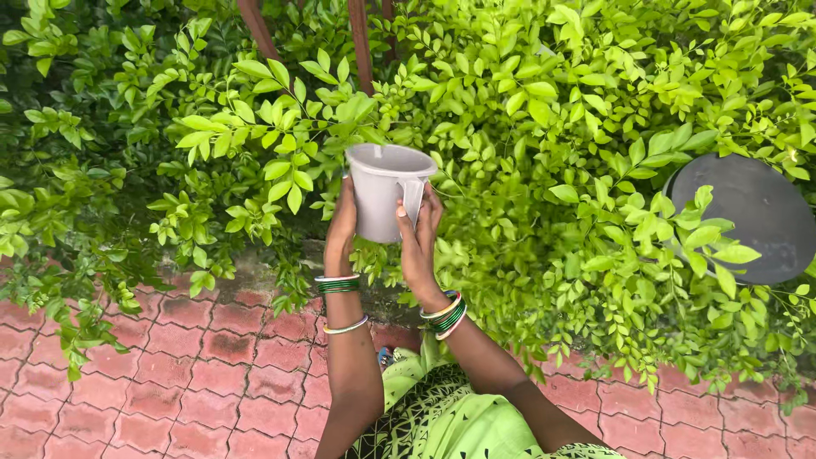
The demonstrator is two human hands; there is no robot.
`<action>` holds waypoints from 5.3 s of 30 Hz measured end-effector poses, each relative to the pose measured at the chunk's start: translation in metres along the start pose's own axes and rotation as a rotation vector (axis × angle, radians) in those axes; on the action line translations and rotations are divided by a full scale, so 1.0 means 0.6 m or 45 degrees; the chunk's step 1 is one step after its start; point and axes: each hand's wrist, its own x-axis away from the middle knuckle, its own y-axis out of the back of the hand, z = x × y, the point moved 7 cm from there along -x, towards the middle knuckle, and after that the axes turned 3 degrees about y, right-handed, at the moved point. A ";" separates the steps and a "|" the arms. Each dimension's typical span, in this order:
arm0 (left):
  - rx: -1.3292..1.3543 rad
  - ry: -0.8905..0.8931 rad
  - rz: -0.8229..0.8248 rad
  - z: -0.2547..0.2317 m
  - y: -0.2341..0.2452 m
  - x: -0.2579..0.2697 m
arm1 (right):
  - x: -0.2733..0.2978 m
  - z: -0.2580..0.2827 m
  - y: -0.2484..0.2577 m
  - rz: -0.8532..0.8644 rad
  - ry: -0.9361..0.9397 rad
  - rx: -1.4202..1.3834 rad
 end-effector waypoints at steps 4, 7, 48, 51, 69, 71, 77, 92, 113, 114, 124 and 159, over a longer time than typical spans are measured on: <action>-0.045 -0.018 -0.066 -0.010 0.057 -0.002 | 0.002 -0.013 -0.046 0.024 -0.012 -0.022; -0.014 0.074 -0.115 0.012 0.082 -0.007 | 0.002 -0.027 -0.060 0.046 -0.004 0.010; 0.013 0.396 -0.086 0.231 -0.119 -0.169 | -0.181 -0.231 0.159 -0.115 -0.151 0.405; 0.012 0.360 -0.109 0.227 -0.100 -0.171 | -0.181 -0.237 0.149 -0.054 -0.213 0.348; -0.221 0.439 0.234 0.305 -0.271 -0.212 | -0.161 -0.228 0.291 -0.510 -0.093 0.421; -0.218 0.451 0.268 0.295 -0.266 -0.206 | -0.150 -0.248 0.281 -0.607 -0.310 -0.028; -0.123 0.437 0.336 0.263 -0.203 -0.197 | -0.143 -0.224 0.209 -0.535 -0.303 0.265; -0.097 0.326 0.186 0.241 0.064 -0.213 | -0.104 -0.218 -0.038 -0.388 -0.418 0.212; -0.395 0.115 0.369 0.279 -0.053 -0.170 | -0.018 -0.185 0.026 -0.813 -0.286 0.143; -0.412 0.101 0.349 0.277 -0.041 -0.172 | -0.019 -0.186 0.020 -0.808 -0.287 0.141; 0.089 0.258 0.203 0.289 0.093 -0.236 | -0.057 -0.196 -0.105 -0.457 -0.317 0.329; -0.246 0.430 0.180 0.286 -0.121 -0.127 | -0.042 -0.170 0.136 -0.562 -0.300 0.224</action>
